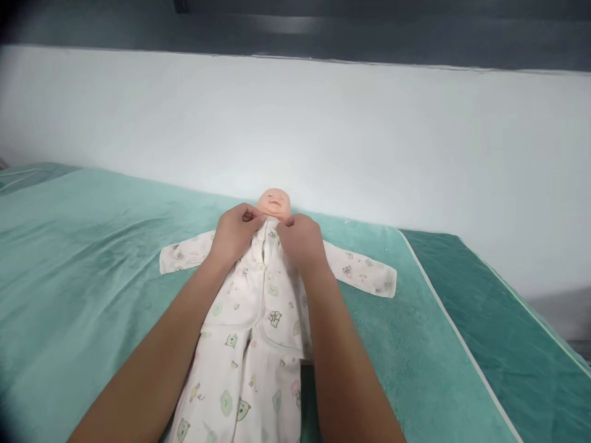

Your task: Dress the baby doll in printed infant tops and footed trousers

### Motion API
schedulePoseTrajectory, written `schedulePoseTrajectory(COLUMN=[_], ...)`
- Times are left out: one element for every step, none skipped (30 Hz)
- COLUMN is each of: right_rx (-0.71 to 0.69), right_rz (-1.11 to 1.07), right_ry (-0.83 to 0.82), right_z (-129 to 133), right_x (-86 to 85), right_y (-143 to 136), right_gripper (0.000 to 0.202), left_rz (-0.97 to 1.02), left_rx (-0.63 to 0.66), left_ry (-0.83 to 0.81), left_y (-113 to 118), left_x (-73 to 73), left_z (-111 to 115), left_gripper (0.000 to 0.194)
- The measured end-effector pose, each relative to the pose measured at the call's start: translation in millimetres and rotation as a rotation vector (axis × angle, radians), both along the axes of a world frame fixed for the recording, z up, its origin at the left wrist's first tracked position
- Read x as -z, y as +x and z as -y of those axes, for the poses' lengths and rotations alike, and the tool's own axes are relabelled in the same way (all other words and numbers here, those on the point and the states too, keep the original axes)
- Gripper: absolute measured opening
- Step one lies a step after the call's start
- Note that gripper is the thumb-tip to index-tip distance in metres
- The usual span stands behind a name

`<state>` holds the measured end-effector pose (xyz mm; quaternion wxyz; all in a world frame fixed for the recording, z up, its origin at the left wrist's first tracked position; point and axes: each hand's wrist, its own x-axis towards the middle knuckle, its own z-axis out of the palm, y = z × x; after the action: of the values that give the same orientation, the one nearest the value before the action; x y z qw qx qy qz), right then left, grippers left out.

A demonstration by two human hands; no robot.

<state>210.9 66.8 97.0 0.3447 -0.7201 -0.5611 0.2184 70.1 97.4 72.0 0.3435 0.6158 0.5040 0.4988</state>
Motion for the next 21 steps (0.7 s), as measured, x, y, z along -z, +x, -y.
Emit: schedulePoseTrajectory(right_rx=[-0.002, -0.006, -0.01, -0.012, -0.012, -0.013, -0.013, -0.015, -0.02, -0.027, -0.036, -0.049, -0.064, -0.075, -0.083, -0.088, -0.09, -0.09, -0.09, -0.094, -0.099], right_rz=[-0.091, -0.18, -0.253, -0.302, -0.328, -0.337, -0.34, -0.345, -0.356, -0.369, -0.382, -0.396, -0.408, -0.42, -0.434, -0.448, -0.46, -0.466, -0.463, -0.45, -0.427], right_ry=[0.028, 0.063, 0.099, 0.134, 0.166, 0.187, 0.197, 0.201, 0.203, 0.201, 0.197, 0.191, 0.185, 0.182, 0.185, 0.193, 0.204, 0.212, 0.216, 0.216, 0.211], right_z=[-0.8, -1.6, -2.7, -3.9, -5.1, -6.1, -7.0, -7.5, -7.7, -7.7, -7.5, -7.3, -7.1, -7.1, -7.2, -7.5, -7.9, -8.3, -8.6, -8.8, -8.9], right_x=[-0.5, -0.5, 0.0, 1.0, 2.3, 3.9, 5.5, 7.2, 8.8, 10.2, 11.4, 12.5, 13.5, 14.3, 15.2, 16.0, 16.6, 17.2, 17.5, 17.6, 17.4], right_y=[0.2, -0.5, -2.1, -4.3, -6.8, -9.2, -11.1, -12.2, -12.5, -12.0, -10.9, -9.4, -7.9, -6.4, -5.2, -4.4, -4.1, -4.1, -4.4, -4.9, -5.5], right_gripper=[0.017, 0.017, 0.018, 0.019, 0.02, 0.02, 0.02, 0.02, 0.02, 0.019, 0.019, 0.018, 0.018, 0.019, 0.019, 0.02, 0.02, 0.02, 0.02, 0.02, 0.019], left_rz=[0.024, 0.044, 0.064, 0.086, 0.112, 0.141, 0.172, 0.197, 0.212, 0.217, 0.215, 0.21, 0.204, 0.198, 0.192, 0.181, 0.167, 0.153, 0.142, 0.137, 0.137], left_rx=[-0.002, -0.001, 0.004, 0.012, 0.021, 0.031, 0.043, 0.057, 0.07, 0.08, 0.088, 0.094, 0.097, 0.103, 0.108, 0.113, 0.113, 0.11, 0.105, 0.101, 0.098], left_ry=[0.009, 0.017, 0.02, 0.013, -0.004, -0.03, -0.058, -0.084, -0.102, -0.111, -0.113, -0.111, -0.108, -0.102, -0.093, -0.084, -0.073, -0.064, -0.059, -0.056, -0.056], left_y=[0.2, 0.4, 0.6, 0.7, 0.7, 0.7, 0.6, 0.4, 0.3, 0.1, 0.0, -0.2, -0.4, -0.6, -0.8, -1.0, -1.1, -1.1, -1.0, -0.9, -0.7], left_x=[0.9, 1.6, 2.2, 2.6, 2.9, 3.1, 3.2, 3.2, 3.2, 3.1, 3.0, 2.8, 2.7, 2.6, 2.6, 2.6, 2.6, 2.7, 2.9, 3.1, 3.5], left_z=[-0.8, -1.6, -2.6, -3.6, -4.6, -5.6, -6.4, -7.1, -7.6, -7.8, -7.9, -7.7, -7.5, -7.1, -6.8, -6.4, -6.2, -6.0, -6.0, -6.2, -6.5], left_gripper=[0.007, 0.007, 0.008, 0.008, 0.008, 0.008, 0.009, 0.009, 0.01, 0.01, 0.01, 0.01, 0.01, 0.01, 0.011, 0.011, 0.012, 0.012, 0.013, 0.013, 0.013])
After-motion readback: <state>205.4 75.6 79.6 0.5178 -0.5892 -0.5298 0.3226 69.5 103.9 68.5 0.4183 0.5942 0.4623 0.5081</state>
